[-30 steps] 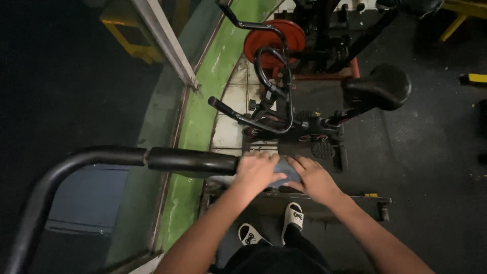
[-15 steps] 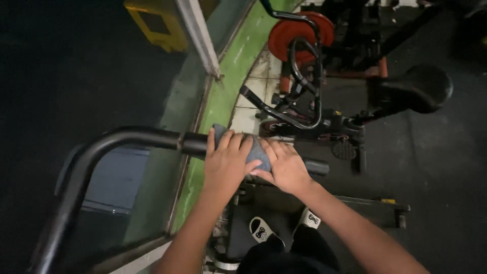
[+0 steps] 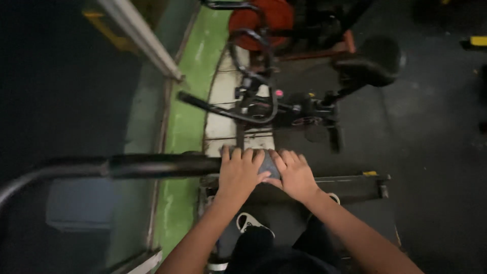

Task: Wiping down various gym machines and equipment including an exercise bike, treadmill, and cables using a grey cloth.

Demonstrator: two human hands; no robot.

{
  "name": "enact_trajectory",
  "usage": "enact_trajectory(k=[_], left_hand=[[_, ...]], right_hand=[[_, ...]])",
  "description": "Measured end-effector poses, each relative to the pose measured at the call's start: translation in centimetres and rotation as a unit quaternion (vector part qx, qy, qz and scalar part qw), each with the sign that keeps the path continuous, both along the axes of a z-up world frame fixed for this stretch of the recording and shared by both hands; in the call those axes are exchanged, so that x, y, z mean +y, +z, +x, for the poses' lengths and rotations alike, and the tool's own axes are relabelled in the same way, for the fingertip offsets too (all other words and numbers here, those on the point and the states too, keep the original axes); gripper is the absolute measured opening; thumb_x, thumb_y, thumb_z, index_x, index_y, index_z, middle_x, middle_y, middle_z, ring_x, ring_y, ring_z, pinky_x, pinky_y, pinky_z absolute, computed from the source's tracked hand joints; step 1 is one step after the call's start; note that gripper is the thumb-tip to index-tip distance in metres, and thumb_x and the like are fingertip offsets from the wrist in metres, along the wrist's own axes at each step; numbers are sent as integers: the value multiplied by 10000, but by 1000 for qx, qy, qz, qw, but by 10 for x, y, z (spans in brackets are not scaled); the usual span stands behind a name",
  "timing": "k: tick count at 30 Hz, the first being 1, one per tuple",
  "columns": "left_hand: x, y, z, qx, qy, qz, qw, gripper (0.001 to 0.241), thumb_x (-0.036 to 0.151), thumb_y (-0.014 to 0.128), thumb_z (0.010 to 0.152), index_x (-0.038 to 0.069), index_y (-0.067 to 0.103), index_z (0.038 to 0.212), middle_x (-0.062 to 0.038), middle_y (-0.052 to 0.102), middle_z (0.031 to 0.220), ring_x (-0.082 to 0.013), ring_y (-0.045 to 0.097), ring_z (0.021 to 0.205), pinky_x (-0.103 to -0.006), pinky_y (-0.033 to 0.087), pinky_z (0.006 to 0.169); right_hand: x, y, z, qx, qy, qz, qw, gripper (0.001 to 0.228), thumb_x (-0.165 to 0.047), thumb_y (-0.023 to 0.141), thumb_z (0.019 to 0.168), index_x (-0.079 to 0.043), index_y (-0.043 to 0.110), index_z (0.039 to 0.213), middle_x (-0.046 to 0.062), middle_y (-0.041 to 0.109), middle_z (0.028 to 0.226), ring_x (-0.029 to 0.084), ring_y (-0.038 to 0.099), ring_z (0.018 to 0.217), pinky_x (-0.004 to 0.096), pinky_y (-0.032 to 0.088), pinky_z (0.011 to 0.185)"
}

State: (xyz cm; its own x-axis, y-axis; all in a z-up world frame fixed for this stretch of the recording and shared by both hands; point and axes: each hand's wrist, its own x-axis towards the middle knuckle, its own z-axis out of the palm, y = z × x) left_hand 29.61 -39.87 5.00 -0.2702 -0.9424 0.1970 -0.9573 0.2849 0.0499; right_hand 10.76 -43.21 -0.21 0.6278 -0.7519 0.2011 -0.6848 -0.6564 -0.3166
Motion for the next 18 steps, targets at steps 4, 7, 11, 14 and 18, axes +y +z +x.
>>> enact_trajectory(k=[4, 7, 11, 14, 18], left_hand=[[-27, -38, -65, -32, -40, 51, 997, 630, 558, 802, 740, 149, 669, 1201, -90, 681, 1008, -339, 643, 954, -603, 462, 953], [-60, -74, -135, -88, -32, 249, 964, 562, 572, 720, 864, 145, 678, 1226, -69, 720, 1062, -310, 656, 1048, -567, 489, 975], [-116, -123, -233, 78, -51, 401, 911, 768, 722, 622, 854, 152, 619, 1370, -111, 705, 1198, -311, 645, 1133, -488, 505, 949], [-165, -92, -306, 174, -46, 481, 858, 878, 789, 620, 772, 135, 629, 1359, -139, 714, 1219, -323, 692, 1118, -478, 526, 961], [-221, -112, -351, 361, -125, 464, 799, 934, 781, 691, 705, 140, 615, 1379, -86, 648, 1369, -277, 596, 1283, -436, 473, 1047]], right_hand=[[-8, -83, -76, -49, -3, 104, 993, 702, -391, 751, 834, -20, 531, 1388, 160, 632, 1185, 332, 661, 1059, 422, 564, 866], [-22, -85, -145, 33, -47, 193, 979, 649, -427, 758, 914, -19, 510, 1354, 183, 633, 1227, 353, 685, 1052, 424, 585, 856], [-59, -43, -258, 78, -102, 270, 954, 927, -250, 821, 732, -148, 388, 1545, 176, 572, 1310, 385, 654, 1071, 460, 558, 851], [-94, -70, -360, 62, -134, 221, 964, 958, -208, 863, 651, -94, 403, 1483, 248, 526, 1401, 443, 629, 1121, 468, 547, 859], [-126, -22, -436, -59, -219, 330, 916, 636, -131, 740, 738, -80, 599, 1356, 161, 747, 1200, 268, 758, 1076, 366, 590, 923]])
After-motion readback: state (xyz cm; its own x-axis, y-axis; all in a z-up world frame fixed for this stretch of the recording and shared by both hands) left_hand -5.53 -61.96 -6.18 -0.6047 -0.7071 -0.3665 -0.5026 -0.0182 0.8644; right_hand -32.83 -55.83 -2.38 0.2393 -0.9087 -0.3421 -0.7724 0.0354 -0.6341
